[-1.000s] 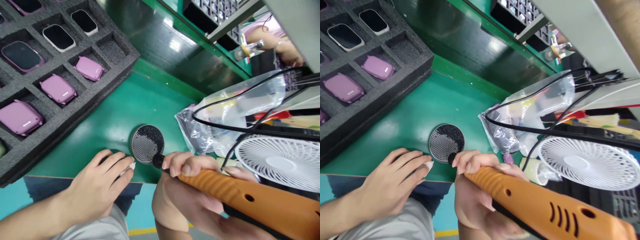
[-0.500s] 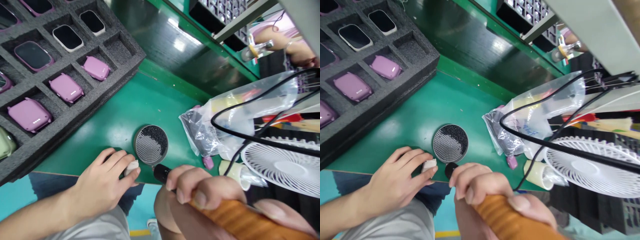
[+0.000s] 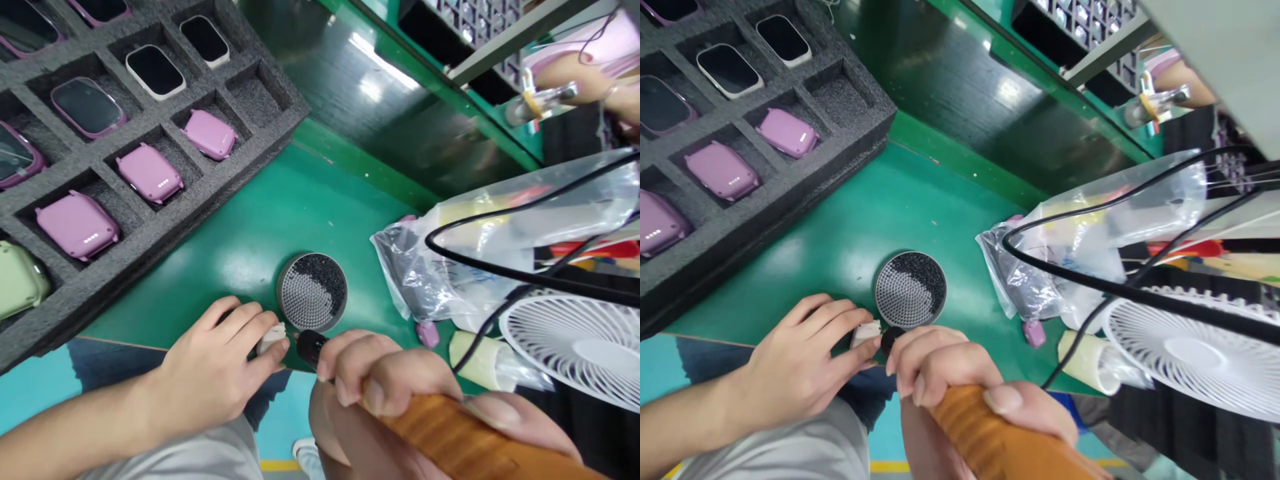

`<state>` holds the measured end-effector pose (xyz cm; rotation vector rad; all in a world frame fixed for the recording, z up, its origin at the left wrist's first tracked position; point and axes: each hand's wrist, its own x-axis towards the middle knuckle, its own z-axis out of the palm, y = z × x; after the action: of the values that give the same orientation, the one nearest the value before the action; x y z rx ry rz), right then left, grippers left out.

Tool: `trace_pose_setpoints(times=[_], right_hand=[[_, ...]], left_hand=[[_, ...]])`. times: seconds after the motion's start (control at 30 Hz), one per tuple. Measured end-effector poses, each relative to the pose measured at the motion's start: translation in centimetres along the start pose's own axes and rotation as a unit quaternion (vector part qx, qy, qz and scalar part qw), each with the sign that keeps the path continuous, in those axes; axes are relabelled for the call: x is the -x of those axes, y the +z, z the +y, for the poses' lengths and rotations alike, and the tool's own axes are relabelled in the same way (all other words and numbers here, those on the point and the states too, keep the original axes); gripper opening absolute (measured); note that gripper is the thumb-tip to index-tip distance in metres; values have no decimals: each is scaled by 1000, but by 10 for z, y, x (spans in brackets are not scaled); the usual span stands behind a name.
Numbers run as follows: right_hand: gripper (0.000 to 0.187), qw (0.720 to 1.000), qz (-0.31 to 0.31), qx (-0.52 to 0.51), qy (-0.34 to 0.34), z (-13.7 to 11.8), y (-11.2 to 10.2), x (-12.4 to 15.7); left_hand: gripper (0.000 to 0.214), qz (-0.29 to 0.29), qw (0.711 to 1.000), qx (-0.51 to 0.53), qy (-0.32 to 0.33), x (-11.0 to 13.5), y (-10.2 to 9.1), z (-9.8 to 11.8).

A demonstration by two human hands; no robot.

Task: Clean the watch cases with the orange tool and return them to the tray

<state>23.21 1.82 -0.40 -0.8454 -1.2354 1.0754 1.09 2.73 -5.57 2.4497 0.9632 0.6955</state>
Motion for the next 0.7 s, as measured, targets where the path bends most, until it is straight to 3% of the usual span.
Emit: trace_pose_setpoints(times=[0.17,0.37,0.53,0.6,0.7], right_hand=[[40,997,19,46,50,-1,-2,9],[36,986,-63,60,141,-8,-15,-1],[52,978,-66,67,184,-18,-2,-11],[50,979,-47,79,179,-18,6,-7],[45,991,6,70,118,-8,9,8]], left_hand=[[23,7,1000,0,-3,-1,1,1],[23,11,1000,1,-6,-1,1,0],[21,25,1000,-1,-2,-1,2,0],[21,27,1000,-1,-1,-1,2,0],[22,29,1000,-2,-2,-1,1,0]])
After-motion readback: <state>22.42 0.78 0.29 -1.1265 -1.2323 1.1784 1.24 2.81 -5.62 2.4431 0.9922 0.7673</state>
